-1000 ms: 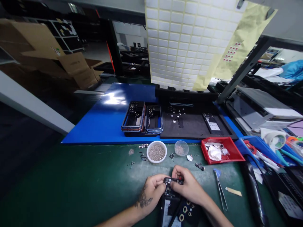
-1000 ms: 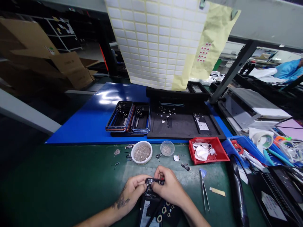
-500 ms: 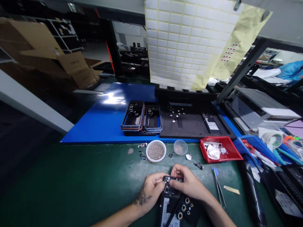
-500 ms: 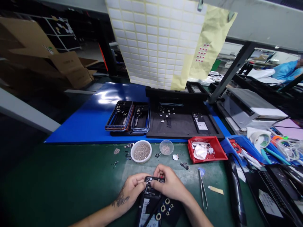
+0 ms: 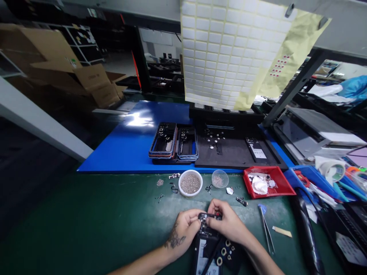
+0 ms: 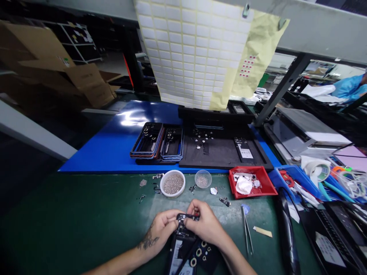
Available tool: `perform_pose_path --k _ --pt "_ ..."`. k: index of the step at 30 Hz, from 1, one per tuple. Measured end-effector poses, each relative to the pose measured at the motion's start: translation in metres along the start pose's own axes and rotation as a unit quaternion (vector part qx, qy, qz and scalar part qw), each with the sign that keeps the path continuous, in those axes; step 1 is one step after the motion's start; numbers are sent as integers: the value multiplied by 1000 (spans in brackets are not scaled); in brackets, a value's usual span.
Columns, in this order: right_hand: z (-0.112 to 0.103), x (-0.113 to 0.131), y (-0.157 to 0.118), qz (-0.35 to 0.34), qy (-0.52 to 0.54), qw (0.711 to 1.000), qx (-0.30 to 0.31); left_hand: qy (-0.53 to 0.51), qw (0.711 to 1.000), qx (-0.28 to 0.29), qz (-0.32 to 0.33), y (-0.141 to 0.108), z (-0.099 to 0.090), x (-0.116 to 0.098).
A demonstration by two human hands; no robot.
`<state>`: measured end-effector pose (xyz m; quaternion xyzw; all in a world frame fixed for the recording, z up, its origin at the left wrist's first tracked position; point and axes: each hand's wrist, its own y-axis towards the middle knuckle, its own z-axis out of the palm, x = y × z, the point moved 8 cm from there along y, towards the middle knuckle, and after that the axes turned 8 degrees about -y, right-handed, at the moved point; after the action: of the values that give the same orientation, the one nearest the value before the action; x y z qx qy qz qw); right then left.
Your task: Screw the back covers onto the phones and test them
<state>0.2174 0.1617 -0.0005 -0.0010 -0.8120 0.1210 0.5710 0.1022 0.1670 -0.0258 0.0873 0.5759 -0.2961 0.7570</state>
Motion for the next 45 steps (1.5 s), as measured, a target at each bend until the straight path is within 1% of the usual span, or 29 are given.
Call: perform_pose_path --k 2,8,12,19,25,34,40,45 --pt "-1 0 0 -2 3 1000 2 -2 1000 2 -3 0 1 -2" --pt "0 -2 3 -7 22 999 40 -21 1000 2 -20 2 2 -1" --pt "-3 -1 2 -12 14 1000 23 -18 1000 -4 -12 2 1 -3" --pt "-3 -1 2 -17 17 999 33 -26 1000 -15 -9 1 2 -7" --pt "-1 -5 3 -17 14 1000 23 -60 998 15 -16 0 4 2" --pt "-2 0 2 -20 -4 1000 1 -54 998 15 -10 1 4 1" --pt "-2 -2 1 -21 4 999 28 -52 998 29 -8 0 5 3" --pt "-4 4 -1 -23 -1 999 22 -47 998 27 -11 -1 2 1"
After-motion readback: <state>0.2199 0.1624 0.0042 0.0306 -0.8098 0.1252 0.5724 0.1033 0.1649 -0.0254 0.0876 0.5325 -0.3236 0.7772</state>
